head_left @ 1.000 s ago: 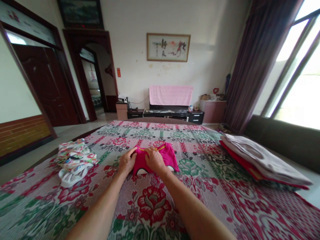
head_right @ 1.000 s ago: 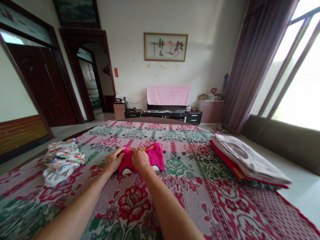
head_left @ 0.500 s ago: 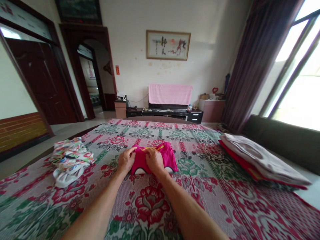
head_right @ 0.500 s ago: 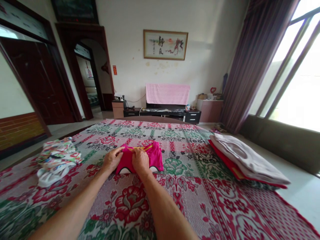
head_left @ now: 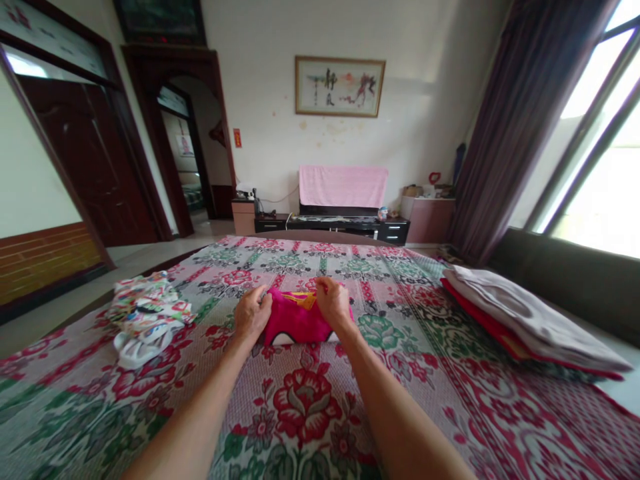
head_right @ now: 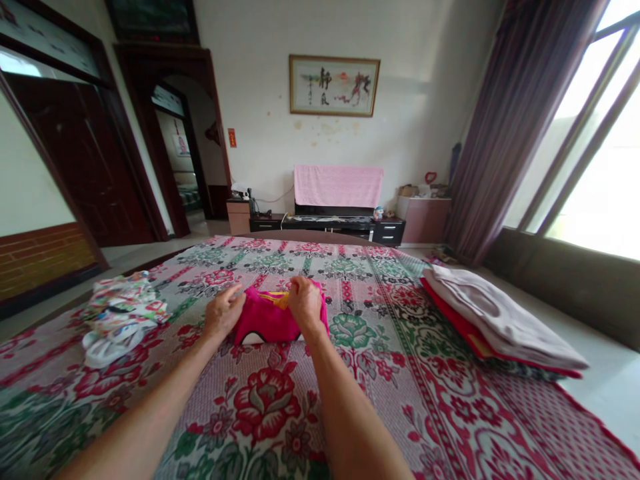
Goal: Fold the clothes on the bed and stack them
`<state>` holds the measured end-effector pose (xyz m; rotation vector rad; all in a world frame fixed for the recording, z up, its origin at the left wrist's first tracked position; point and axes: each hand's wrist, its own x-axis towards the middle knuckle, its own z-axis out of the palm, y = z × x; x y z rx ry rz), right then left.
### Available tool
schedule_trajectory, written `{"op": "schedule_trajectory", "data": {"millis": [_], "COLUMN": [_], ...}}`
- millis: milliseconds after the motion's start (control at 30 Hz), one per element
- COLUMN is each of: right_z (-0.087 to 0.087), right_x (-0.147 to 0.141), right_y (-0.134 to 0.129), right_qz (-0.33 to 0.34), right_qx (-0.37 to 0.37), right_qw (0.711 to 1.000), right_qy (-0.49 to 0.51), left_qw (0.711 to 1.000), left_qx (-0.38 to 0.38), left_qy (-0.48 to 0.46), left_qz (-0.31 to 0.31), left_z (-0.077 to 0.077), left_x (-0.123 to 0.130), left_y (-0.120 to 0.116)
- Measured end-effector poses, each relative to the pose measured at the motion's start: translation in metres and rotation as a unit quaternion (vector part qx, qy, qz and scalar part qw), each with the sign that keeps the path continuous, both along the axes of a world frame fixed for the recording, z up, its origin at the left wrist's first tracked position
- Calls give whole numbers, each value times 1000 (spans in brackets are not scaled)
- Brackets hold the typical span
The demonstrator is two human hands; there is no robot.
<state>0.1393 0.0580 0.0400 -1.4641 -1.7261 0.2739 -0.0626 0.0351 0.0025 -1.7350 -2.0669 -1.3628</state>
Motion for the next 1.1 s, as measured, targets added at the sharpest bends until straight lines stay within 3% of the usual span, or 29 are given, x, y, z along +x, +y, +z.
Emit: {"op": "schedule_trajectory", "data": {"millis": [100,200,367,500,833,1000,1100], "right_z": [0,-7,-14,-16,-22,-25,-24], "right_x": [20,30,28,28,32,33,31], "right_y": [9,11,3,-1,3,4,6], "right_qz": [-39,-34,-17,-22,-22,-27,2], "right_qx": [-8,-19,-44,-69,-84,-61,7], "right_qw": [999,998,990,988,989,993,998], "right_qy": [-17,-53,-130,-137,-117,-93,-59], "left_qw": [999,999,992,983,959,961,970], "left_qx": [35,39,57,-14,-194,-193,-134], "left_qy": [-11,-7,64,115,191,184,178], "left_qz": [21,14,-96,-141,-76,-80,-92], "left_z": [0,-4,-13,-19,-9,-10,-11], "left_x": [-2,-2,4,8,16,16,14], "left_y": [-1,-1,1,1,-15,-17,-16]}}
